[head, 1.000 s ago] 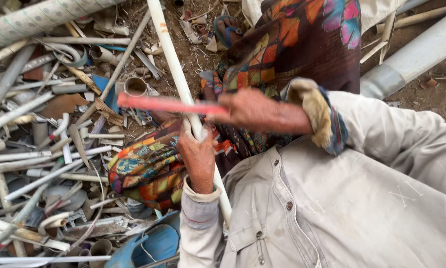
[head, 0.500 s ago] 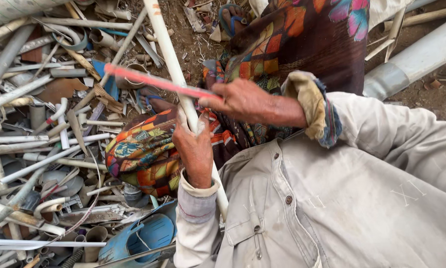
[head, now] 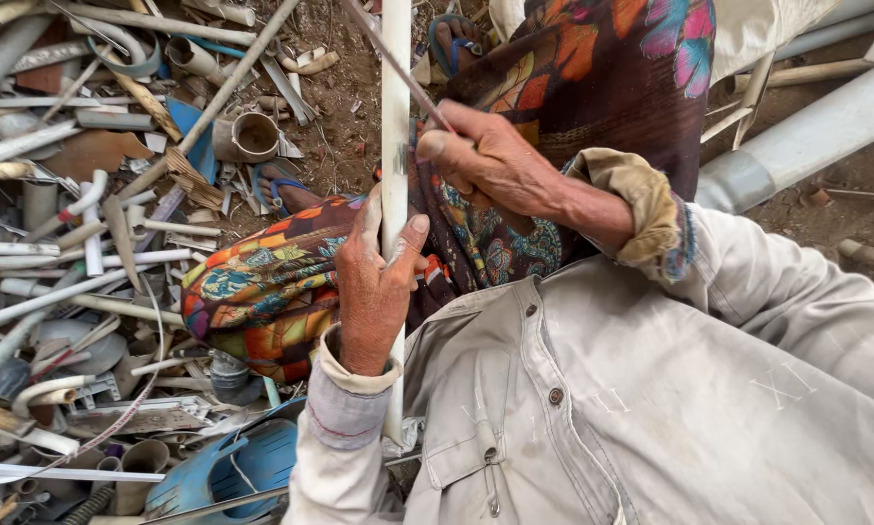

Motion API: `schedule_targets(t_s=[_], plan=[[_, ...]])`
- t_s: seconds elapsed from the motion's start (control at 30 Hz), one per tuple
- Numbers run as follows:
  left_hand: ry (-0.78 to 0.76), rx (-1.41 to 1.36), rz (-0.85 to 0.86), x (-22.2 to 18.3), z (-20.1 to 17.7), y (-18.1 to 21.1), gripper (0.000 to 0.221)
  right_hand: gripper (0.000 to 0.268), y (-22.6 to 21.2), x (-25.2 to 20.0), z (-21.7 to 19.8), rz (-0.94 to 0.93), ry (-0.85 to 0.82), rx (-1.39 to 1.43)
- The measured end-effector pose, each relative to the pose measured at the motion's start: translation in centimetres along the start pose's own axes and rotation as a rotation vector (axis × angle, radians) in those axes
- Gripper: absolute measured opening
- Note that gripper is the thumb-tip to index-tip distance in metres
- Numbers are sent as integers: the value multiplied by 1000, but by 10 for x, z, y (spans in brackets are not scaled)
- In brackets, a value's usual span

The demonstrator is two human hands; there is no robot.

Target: The person saws through a white plastic pipe using a handheld saw blade. They use their hands and legs to steady the pipe while sitting on the ground surrounded by a large pile of PVC and plastic scraps.

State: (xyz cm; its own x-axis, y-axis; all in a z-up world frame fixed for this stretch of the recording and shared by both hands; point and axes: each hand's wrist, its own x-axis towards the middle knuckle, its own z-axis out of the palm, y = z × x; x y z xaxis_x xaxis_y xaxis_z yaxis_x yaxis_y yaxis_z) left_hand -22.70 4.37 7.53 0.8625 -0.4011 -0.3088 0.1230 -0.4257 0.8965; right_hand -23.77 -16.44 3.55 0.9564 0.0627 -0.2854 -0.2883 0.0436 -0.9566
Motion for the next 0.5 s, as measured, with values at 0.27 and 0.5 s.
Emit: schedule_targets(t_s=[0.27, 0.5], plan=[[-50, -128, -147, -3, -8, 4, 44, 46, -18, -4, -16, -132, -73, -483], [-29, -99, -239, -19, 1, 10, 42, 58, 6, 0, -20, -340, -157, -606]])
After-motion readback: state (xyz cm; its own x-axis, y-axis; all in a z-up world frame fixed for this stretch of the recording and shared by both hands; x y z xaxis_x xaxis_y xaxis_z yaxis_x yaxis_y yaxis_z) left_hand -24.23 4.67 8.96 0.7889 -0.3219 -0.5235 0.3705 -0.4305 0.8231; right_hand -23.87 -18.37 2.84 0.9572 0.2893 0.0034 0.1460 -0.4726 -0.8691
